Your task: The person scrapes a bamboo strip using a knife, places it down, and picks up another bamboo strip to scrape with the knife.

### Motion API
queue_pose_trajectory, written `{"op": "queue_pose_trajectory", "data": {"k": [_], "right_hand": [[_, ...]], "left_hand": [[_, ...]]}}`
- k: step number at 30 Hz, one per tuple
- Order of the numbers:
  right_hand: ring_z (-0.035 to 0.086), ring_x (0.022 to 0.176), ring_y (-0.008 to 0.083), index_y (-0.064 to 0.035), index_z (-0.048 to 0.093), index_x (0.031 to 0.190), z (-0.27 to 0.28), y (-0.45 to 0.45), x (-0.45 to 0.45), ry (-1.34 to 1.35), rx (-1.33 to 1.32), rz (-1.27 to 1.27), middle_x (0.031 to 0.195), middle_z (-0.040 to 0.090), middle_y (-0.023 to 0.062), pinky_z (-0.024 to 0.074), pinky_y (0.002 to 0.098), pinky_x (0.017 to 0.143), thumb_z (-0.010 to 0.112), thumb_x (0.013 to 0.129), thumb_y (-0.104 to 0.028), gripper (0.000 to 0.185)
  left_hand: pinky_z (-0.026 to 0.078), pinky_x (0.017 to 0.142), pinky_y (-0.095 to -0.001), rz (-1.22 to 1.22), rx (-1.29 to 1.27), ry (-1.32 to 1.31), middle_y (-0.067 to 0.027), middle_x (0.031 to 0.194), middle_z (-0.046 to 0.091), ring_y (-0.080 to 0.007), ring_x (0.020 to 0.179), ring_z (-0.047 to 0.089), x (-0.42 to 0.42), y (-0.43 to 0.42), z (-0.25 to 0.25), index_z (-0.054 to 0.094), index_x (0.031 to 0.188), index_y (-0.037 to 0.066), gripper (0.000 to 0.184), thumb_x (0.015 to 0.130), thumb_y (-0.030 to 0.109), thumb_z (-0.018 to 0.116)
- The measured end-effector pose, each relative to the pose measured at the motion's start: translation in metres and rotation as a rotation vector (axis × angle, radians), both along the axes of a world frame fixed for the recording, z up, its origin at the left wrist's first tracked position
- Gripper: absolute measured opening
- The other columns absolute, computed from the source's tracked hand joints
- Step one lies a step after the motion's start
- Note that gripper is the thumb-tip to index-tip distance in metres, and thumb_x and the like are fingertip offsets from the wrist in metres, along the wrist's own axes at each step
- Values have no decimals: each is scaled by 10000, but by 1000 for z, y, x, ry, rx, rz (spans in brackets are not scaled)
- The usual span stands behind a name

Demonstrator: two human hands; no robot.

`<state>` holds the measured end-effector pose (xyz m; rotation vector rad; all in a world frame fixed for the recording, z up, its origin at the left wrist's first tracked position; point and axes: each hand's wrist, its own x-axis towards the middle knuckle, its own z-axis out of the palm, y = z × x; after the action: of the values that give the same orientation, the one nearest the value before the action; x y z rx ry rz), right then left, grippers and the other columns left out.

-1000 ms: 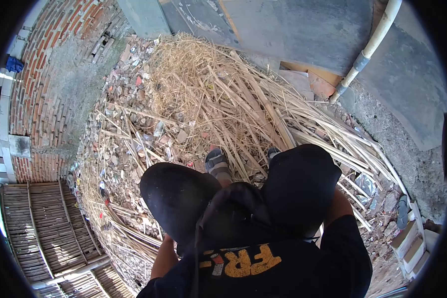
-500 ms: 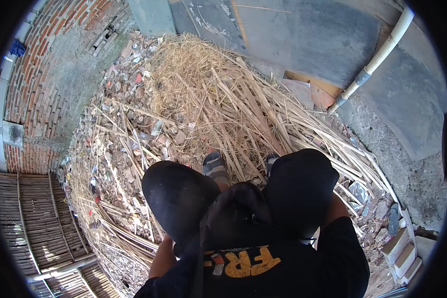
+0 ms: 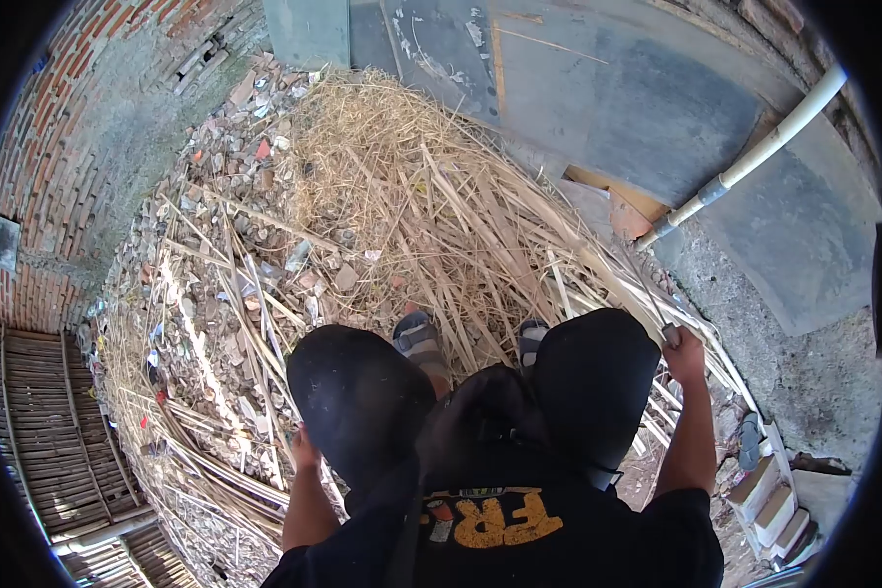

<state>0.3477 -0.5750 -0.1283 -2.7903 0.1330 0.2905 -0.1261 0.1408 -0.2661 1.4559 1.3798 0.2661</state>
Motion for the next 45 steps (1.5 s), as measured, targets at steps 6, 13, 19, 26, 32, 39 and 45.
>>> {"op": "queue_pose_trajectory", "data": {"k": [6,13,19,26,32,39,45], "right_hand": [[673,800,394,2,688,956,160,-37,-21,-63,-49,14,851,689,234,521,454,767,697,759,-133,239],[528,743,123,3,644,897,304,0,-55,-35,120,18,773,597,52,457,335,673,734,746,-103,205],[583,751,96,-45,634,883,376,27,-75,-39,341,154,800,645,-4,473,286,696,775,712,-23,223],[649,819,122,-40,685,886,431,61,-82,4,378,391,824,707,21,500,293,764,819,701,-47,228],[648,841,118,-17,682,905,438,76,-71,-140,365,491,836,707,32,499,289,790,822,736,-29,220],[530,842,118,24,606,963,462,83,-28,-755,188,401,861,625,38,457,300,772,780,885,-94,224],[485,754,114,-6,604,976,393,160,-14,-784,431,488,772,558,50,453,322,695,790,901,-151,247]], "left_hand": [[460,567,-265,-30,305,-217,-112,1008,723,-119,627,610,154,42,131,630,1281,6,506,1097,456,491],[540,753,-281,-585,650,-643,-76,988,714,-118,863,664,299,-20,261,655,1227,-7,251,1051,172,645],[488,1025,-482,-1205,1197,-689,-197,1356,586,-361,1224,609,352,-136,344,579,1378,39,613,879,312,806],[340,1180,-583,-1312,1437,-696,-183,1421,526,-396,1355,498,375,-206,378,479,1494,89,777,846,370,804],[544,866,-478,-1331,1279,-604,-130,1029,714,-347,949,705,371,-191,382,625,1270,101,461,821,152,719],[542,714,-432,-1273,801,-231,-143,890,709,-321,779,696,283,-132,405,675,1140,61,218,982,210,668],[459,689,-299,-959,369,-294,3,780,582,-110,747,524,174,-117,343,667,1077,26,405,1088,418,566]]}}
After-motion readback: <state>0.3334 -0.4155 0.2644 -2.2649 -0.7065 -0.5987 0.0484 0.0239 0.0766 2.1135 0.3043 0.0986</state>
